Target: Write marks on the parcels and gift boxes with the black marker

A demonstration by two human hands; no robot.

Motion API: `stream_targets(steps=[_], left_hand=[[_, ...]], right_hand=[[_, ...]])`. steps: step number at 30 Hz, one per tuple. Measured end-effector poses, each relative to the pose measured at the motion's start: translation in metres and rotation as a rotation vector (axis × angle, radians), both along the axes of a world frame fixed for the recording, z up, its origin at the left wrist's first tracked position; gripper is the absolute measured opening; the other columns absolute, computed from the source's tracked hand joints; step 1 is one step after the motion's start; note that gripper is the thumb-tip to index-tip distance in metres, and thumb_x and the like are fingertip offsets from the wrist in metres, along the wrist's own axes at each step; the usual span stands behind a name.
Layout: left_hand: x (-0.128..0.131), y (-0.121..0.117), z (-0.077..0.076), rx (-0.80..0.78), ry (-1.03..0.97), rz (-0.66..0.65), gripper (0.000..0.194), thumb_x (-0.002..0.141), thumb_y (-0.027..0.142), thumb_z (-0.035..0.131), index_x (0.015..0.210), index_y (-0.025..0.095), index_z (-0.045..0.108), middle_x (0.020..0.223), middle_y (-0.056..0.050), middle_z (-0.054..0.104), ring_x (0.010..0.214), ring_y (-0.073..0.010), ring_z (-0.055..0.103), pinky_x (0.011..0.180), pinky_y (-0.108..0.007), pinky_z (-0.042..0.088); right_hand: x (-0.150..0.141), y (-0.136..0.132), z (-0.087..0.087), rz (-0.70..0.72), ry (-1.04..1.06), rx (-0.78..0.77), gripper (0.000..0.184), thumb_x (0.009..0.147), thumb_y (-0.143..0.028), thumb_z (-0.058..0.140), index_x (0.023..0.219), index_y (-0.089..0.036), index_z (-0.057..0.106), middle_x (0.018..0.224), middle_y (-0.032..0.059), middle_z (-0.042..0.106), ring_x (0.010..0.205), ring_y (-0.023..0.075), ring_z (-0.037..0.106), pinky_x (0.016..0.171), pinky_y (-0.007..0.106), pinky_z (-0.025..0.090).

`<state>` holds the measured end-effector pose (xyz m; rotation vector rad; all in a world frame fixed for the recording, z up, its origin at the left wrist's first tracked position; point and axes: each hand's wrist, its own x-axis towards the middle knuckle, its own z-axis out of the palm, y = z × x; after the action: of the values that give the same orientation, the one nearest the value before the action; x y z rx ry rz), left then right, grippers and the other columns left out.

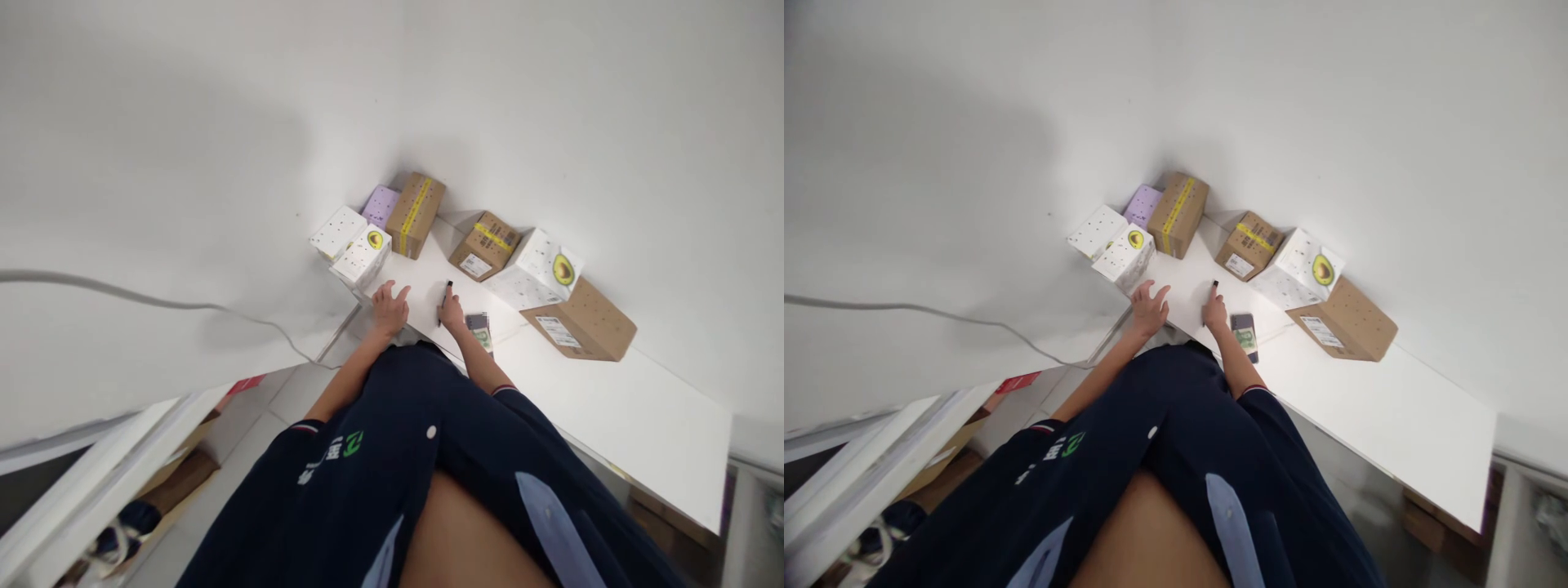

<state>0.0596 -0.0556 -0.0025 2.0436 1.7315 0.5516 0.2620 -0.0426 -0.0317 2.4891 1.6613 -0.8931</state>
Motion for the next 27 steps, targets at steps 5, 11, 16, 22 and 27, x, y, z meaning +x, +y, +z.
stream_targets(steps=[5,11,16,22,27], left_hand=[[-0.008,-0.003,-0.002,-0.032,0.032,0.053,0.046,0.092,0.018,0.059,0.137,0.020,0.067,0.147,-0.019,0.049,0.135,-0.0377,0.045,0.113,-0.051,0.034],[-0.007,-0.007,-0.003,-0.070,-0.001,0.044,0.045,0.091,0.017,0.058,0.135,0.021,0.067,0.144,-0.018,0.051,0.132,-0.0360,0.047,0.112,-0.050,0.037],[-0.004,-0.005,-0.006,-0.071,-0.067,-0.015,0.041,0.090,0.016,0.059,0.130,0.016,0.069,0.141,-0.021,0.053,0.130,-0.0393,0.046,0.110,-0.053,0.036],[-0.001,-0.002,-0.016,-0.132,-0.118,0.037,0.041,0.088,0.019,0.061,0.128,0.019,0.069,0.138,-0.019,0.055,0.128,-0.0387,0.050,0.110,-0.053,0.039],[-0.003,0.002,-0.030,-0.219,-0.256,0.139,0.045,0.087,0.017,0.056,0.130,0.017,0.066,0.127,-0.018,0.062,0.125,-0.0336,0.057,0.112,-0.050,0.043]], right_hand=[[0.008,0.007,0.014,0.004,-0.004,0.070,0.043,0.088,-0.007,0.048,0.129,-0.008,0.062,0.126,0.0213,0.061,0.113,0.0293,0.064,0.102,0.040,0.050],[0.049,0.044,0.065,-0.108,-0.064,0.506,0.052,0.091,-0.017,0.045,0.142,-0.013,0.055,0.145,0.0226,0.052,0.127,0.0332,0.056,0.101,0.048,0.052],[0.051,0.062,0.086,-0.189,-0.164,0.285,0.079,0.088,-0.013,0.045,0.165,-0.014,0.026,0.173,0.0224,0.012,0.128,0.0371,0.061,0.094,0.050,0.057],[0.005,0.002,0.078,0.119,-0.115,0.216,0.076,0.091,-0.017,0.048,0.165,-0.023,0.032,0.175,0.0154,0.013,0.115,0.0356,0.069,0.086,0.048,0.060],[-0.017,-0.061,0.052,0.525,0.125,0.015,0.063,0.087,-0.010,0.053,0.148,-0.021,0.058,0.153,0.0124,0.057,0.124,0.0304,0.067,0.102,0.039,0.055]])
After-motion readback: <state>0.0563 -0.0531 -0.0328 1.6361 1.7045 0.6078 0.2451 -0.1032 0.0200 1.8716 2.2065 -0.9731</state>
